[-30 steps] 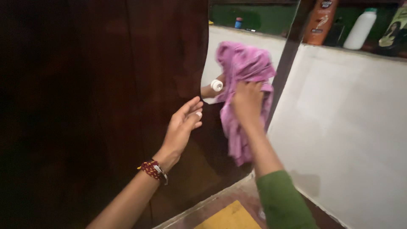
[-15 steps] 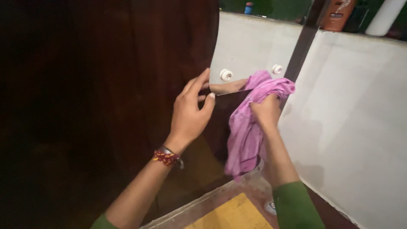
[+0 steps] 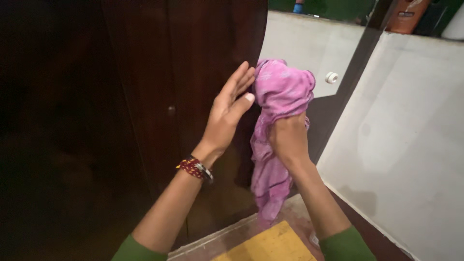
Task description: The person sprays a cleaning solution onto a mirror and a wooden door, then wipes both surfaces with a pink cloth. The person also opens the door briefly while continuing to wipe.
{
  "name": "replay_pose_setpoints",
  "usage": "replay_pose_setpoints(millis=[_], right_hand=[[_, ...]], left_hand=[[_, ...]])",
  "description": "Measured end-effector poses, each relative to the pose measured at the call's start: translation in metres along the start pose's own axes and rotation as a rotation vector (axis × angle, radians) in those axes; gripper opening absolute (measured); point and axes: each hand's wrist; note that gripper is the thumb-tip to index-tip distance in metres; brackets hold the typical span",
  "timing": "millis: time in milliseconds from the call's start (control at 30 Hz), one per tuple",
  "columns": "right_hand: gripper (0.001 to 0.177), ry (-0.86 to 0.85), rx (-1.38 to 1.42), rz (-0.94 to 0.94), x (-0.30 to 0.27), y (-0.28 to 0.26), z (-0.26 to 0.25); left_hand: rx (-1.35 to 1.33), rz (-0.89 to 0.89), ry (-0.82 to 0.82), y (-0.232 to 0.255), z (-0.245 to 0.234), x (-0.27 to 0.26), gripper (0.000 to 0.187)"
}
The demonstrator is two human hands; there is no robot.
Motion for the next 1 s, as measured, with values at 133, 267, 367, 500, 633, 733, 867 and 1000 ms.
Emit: replay_pose_setpoints(millis=[133, 267, 367, 500, 633, 733, 867, 1000], right_hand=[[0.047, -0.131, -0.15, 0.04, 0.001, 0.01, -0.003], [0.043, -0.097, -0.194, 0.116, 0.011, 0.019, -0.003], [0.046, -0.022, -0.143, 0.156, 0.016, 0.013, -0.002], [0.047, -0.02, -0.121, 0.278, 0.024, -0.007, 0.003], [0.038, 0.006, -0.002, 0.365, 0.028, -0.026, 0.003], [0.025, -0.091, -0.1, 0.487, 0.025, -0.036, 0.001], [0.023, -0.142, -0.177, 0.532, 0.029, -0.031, -0.014], [0.022, -0.179, -0.144, 0.512, 0.026, -0.026, -0.022]], left_hand=[[-0.125, -0.001, -0.05, -0.003, -0.002, -0.006, 0.073], [-0.098, -0.03, -0.06, -0.004, -0.002, -0.009, 0.074], [-0.104, -0.038, -0.056, -0.002, -0.002, -0.013, 0.073], [-0.11, -0.058, -0.073, 0.002, -0.007, -0.016, 0.072], [-0.104, -0.081, -0.078, 0.01, -0.011, -0.015, 0.071], [-0.152, -0.108, -0.063, 0.016, -0.013, -0.016, 0.071], [-0.145, -0.12, -0.038, 0.023, -0.013, -0.014, 0.07], [-0.134, -0.13, -0.028, 0.026, -0.013, -0.016, 0.071]])
Point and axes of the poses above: each hand's wrist, its own x-axis towards the middle knuckle, its own z-axis out of the palm, y = z × x, and after that the axes turned 7 degrees about x, right-handed
